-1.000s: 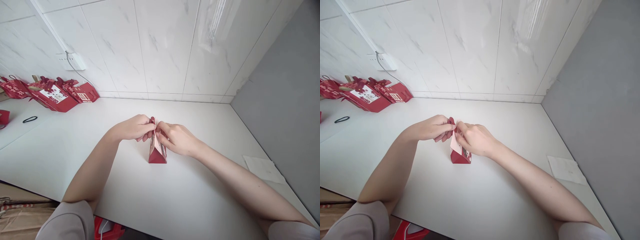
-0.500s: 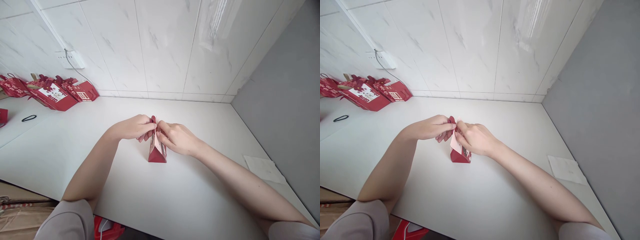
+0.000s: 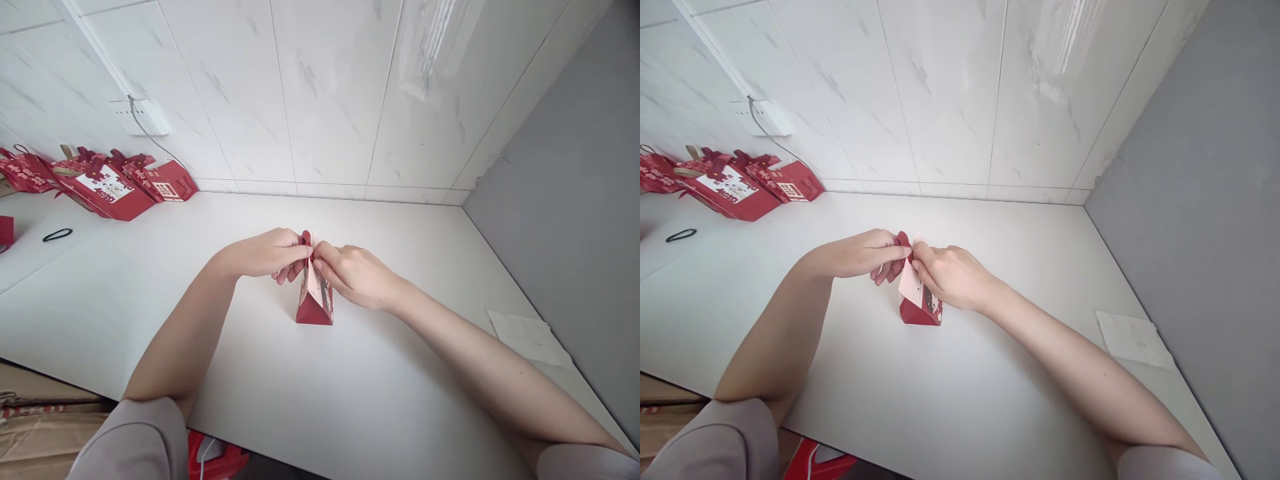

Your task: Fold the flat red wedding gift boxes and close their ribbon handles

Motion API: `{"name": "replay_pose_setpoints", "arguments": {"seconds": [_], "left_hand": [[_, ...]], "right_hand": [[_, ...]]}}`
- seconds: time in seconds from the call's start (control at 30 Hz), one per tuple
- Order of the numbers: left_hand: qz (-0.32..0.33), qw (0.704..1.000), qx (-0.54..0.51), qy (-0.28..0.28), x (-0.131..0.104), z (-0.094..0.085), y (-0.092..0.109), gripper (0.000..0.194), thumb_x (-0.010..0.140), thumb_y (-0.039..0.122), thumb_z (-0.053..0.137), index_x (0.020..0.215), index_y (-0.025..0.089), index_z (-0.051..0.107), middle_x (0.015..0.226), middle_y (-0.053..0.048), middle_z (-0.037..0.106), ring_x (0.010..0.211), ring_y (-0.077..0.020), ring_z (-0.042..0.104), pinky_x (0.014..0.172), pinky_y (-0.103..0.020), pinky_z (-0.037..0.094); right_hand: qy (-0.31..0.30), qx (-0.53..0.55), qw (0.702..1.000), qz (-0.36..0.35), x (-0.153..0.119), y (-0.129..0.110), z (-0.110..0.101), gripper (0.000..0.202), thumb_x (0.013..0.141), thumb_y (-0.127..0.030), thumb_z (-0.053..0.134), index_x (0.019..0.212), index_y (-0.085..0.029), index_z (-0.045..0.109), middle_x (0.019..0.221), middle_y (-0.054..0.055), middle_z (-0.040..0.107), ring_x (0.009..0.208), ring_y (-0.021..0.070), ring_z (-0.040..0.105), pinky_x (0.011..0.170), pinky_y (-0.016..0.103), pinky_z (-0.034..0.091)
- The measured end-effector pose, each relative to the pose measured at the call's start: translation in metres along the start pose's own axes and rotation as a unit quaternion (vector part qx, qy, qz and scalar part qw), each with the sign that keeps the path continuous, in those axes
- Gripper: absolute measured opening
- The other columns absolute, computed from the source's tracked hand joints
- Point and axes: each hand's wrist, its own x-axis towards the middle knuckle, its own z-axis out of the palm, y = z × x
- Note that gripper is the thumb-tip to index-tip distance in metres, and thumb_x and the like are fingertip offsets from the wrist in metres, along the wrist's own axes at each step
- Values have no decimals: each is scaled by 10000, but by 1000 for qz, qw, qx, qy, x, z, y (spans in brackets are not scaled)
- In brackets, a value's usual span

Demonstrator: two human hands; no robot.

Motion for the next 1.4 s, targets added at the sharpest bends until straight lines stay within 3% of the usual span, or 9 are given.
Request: {"name": "replay_pose_setpoints", "arguments": {"seconds": [0.13,0.37,0.57,1.07,1.4], "left_hand": [[-2,1000,14,0,-1,-1,1,409,882,396,433,587,162,594,633,-62,640,529,-144,574,554,-268,454],[-14,1000,13,-8,-2,-1,3,431,911,425,400,641,170,619,630,-46,630,565,-145,593,582,-258,474],[-15,1000,0,-8,-2,0,2,390,902,416,414,675,170,614,668,-48,642,604,-153,616,592,-258,484],[-15,1000,-10,-25,-1,0,2,413,893,442,418,705,158,653,769,-60,674,645,-153,618,604,-260,498],[-7,999,-20,-27,-1,0,4,402,897,438,424,737,157,662,807,-64,695,635,-142,618,599,-251,496]], "right_hand": [[-12,85,996,6,-1,5,-1,189,1026,-302,246,956,-237,409,740,-18,583,546,131,455,550,265,350],[-26,260,965,20,0,11,-6,181,994,-322,385,910,-227,514,926,12,647,793,136,600,672,269,457],[59,261,963,35,4,12,-3,155,914,-362,562,936,-210,546,954,18,654,805,134,612,701,272,468],[22,300,953,45,6,16,-4,115,897,-307,591,895,-200,548,899,9,650,789,137,607,690,274,474],[23,280,959,42,5,14,-4,71,933,-235,493,882,-206,532,881,5,634,834,141,608,720,273,464]]}}
